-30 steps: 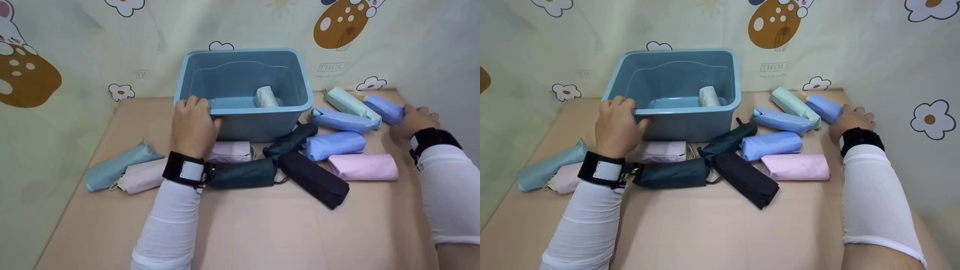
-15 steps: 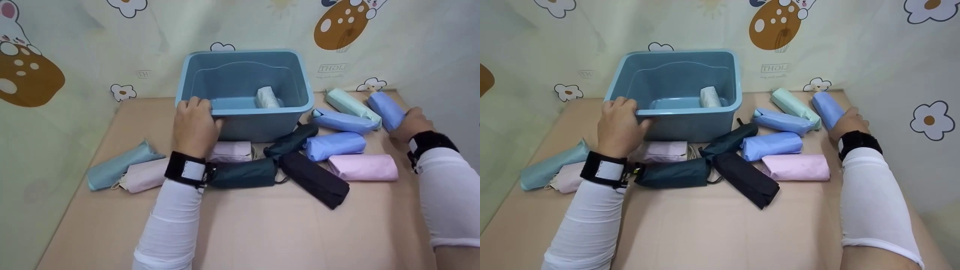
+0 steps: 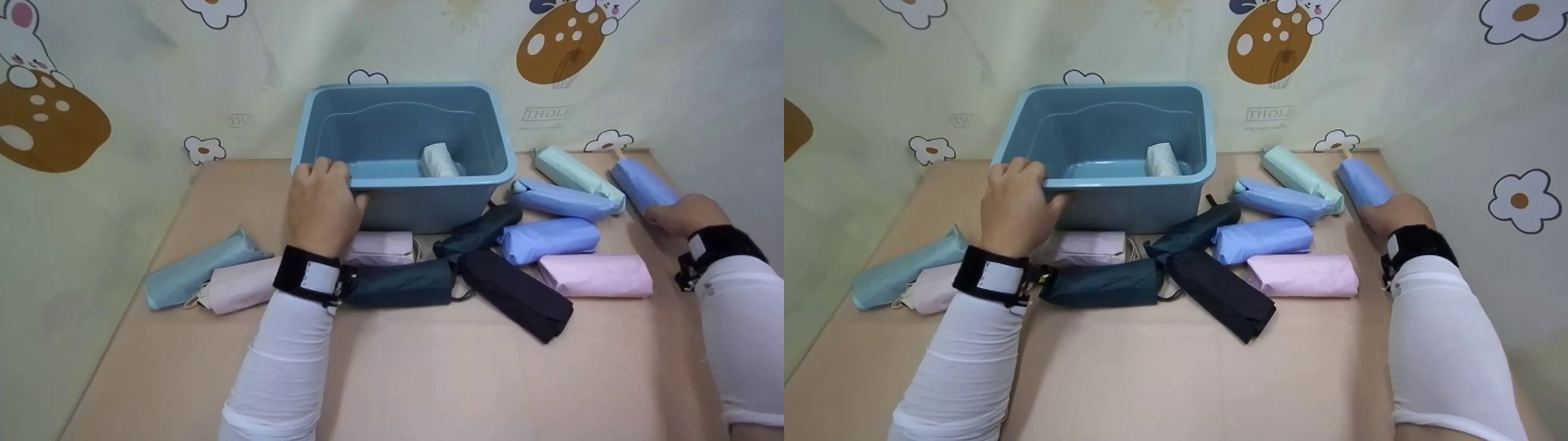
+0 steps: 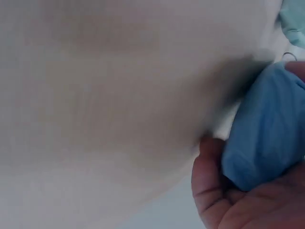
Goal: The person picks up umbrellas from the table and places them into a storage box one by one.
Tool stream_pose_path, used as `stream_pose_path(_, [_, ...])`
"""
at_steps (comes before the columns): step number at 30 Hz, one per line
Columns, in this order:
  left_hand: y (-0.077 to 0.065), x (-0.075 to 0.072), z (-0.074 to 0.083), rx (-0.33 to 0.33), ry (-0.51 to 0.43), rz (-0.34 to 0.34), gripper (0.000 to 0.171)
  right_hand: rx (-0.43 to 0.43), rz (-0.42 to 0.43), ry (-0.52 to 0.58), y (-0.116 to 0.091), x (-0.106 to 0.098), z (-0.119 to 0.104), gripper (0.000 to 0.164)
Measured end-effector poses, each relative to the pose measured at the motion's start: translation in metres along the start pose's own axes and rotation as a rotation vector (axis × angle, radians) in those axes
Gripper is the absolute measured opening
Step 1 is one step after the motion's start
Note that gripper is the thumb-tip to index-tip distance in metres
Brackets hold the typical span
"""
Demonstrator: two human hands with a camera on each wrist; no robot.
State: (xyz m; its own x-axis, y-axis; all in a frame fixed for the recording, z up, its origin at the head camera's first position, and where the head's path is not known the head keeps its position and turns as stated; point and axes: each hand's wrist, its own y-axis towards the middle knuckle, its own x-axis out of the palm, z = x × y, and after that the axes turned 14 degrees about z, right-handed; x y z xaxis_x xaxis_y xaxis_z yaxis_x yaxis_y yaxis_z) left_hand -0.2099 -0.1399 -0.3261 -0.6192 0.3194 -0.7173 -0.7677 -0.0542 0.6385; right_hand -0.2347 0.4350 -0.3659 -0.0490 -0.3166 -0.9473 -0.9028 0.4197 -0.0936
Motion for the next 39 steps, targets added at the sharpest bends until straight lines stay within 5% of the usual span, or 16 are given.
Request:
stream_pose_path(6, [0.002,0.001,0.0,-0.003,0.001,-0.006,0.043,0.118,0.24,0.244,-0.02,-0.017,-0.025,0.076])
stream_pose_path(10, [0.002,0.0,-0.002,-0.009,0.001,-0.004,0.043,0.063,0.343,0.378,-0.039,-0.035,-0.063,0.082])
stream_pose_path(17, [0.001,0.0,-0.005,-0.017,0.001,0.008,0.042,-0.157,0.333,0.458,-0.081,-0.055,-0.146,0.074])
stream_pose_path(26, [0.0,0.001,-0.003,-0.008,-0.007,0.036,0.041,-0.391,0.322,0.471,-0.117,-0.041,-0.231,0.063])
stream_pose_path(31, [0.001,0.002,-0.002,-0.004,0.0,0.022,0.042,-0.467,0.287,0.446,-0.123,-0.028,-0.266,0.061])
stream_pose_path(39, [0.002,0.001,0.0,0.008,0.0,0.026,0.041,-0.51,0.264,0.249,-0.12,0.0,-0.296,0.058])
